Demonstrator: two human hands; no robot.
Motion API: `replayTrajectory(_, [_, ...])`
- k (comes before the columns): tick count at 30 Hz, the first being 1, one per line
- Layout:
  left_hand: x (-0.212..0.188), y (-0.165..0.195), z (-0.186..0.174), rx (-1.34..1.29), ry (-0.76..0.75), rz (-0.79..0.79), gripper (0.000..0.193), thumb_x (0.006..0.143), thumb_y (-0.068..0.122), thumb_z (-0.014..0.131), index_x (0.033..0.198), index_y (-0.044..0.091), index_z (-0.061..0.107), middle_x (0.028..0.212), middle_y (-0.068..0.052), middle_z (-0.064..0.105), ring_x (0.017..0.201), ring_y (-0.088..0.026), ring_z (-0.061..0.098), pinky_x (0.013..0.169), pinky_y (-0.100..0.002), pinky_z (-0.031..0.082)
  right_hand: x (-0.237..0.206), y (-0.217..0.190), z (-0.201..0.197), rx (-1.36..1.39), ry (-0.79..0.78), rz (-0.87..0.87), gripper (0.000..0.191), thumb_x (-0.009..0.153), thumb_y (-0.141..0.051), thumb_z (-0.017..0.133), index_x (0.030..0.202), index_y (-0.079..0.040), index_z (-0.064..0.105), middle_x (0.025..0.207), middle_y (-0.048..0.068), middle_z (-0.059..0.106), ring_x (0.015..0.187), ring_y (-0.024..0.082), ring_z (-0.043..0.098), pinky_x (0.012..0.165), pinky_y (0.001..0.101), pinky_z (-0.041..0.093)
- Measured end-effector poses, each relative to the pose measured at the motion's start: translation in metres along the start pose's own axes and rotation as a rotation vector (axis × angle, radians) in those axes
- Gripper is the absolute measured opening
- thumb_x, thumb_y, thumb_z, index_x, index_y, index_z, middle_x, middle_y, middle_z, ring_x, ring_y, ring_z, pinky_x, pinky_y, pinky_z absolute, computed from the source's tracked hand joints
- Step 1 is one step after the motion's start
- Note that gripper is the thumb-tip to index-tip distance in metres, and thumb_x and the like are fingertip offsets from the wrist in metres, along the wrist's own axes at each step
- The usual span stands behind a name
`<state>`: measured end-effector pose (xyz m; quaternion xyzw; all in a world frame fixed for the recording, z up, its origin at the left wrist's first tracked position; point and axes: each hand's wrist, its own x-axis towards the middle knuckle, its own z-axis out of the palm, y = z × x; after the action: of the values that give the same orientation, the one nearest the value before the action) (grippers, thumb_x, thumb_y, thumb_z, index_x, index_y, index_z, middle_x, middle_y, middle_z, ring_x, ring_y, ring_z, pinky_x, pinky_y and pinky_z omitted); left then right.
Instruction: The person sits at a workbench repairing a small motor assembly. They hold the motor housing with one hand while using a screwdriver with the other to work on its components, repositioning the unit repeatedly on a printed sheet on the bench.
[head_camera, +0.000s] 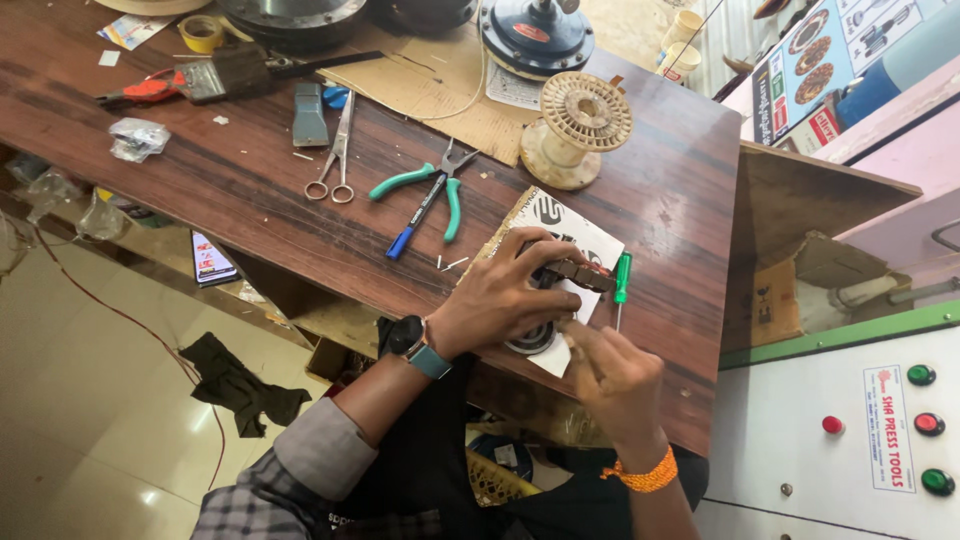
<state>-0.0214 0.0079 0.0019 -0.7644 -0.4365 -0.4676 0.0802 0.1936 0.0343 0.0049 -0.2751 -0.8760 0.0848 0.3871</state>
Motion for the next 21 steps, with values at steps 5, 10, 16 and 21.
replayTrajectory(5, [0.0,0.0,0.004,-0.036,0.137,-0.043,0.023,0.085,0.018,0.082,0.095,0.009,0.063,0.132,-0.003,0.061,0.126,-0.029,0.055,0.103,-0.044,0.055,0.03,-0.005,-0.013,0.026,0.117,0.04,0.014,0.092,-0.006,0.079,0.104,-0.009,0.074,0.076,0.003,0.063,0.059,0.01,0.05,0.054,0.0295,0.038])
replayTrajectory(10, [0.003,0.004,0.01,-0.034,0.258,-0.108,0.024,0.083,0.008,0.079,0.097,0.005,0.061,0.125,-0.006,0.065,0.123,-0.03,0.06,0.103,-0.044,0.055,0.067,-0.011,-0.016,0.052,0.082,0.211,0.012,0.09,-0.01,0.083,0.099,-0.005,0.077,0.062,0.003,0.049,0.053,0.01,0.04,0.05,0.0295,0.03])
replayTrajectory(16, [0.002,0.013,0.019,-0.017,0.323,-0.201,0.022,0.083,0.006,0.078,0.099,0.004,0.063,0.124,-0.007,0.066,0.122,-0.031,0.061,0.098,-0.042,0.057,0.104,-0.007,-0.018,0.091,-0.139,0.377,0.013,0.089,-0.015,0.079,0.1,-0.006,0.078,0.054,-0.001,0.045,0.05,0.005,0.042,0.046,0.0283,0.034])
replayTrajectory(21, [0.003,0.014,0.016,-0.019,0.283,-0.204,0.028,0.085,0.012,0.08,0.104,0.006,0.061,0.125,-0.007,0.064,0.124,-0.031,0.059,0.098,-0.043,0.057,0.122,0.005,-0.011,0.04,-0.247,0.476,0.016,0.086,-0.014,0.081,0.101,-0.009,0.082,0.055,-0.002,0.039,0.052,0.005,0.037,0.046,0.0311,0.029])
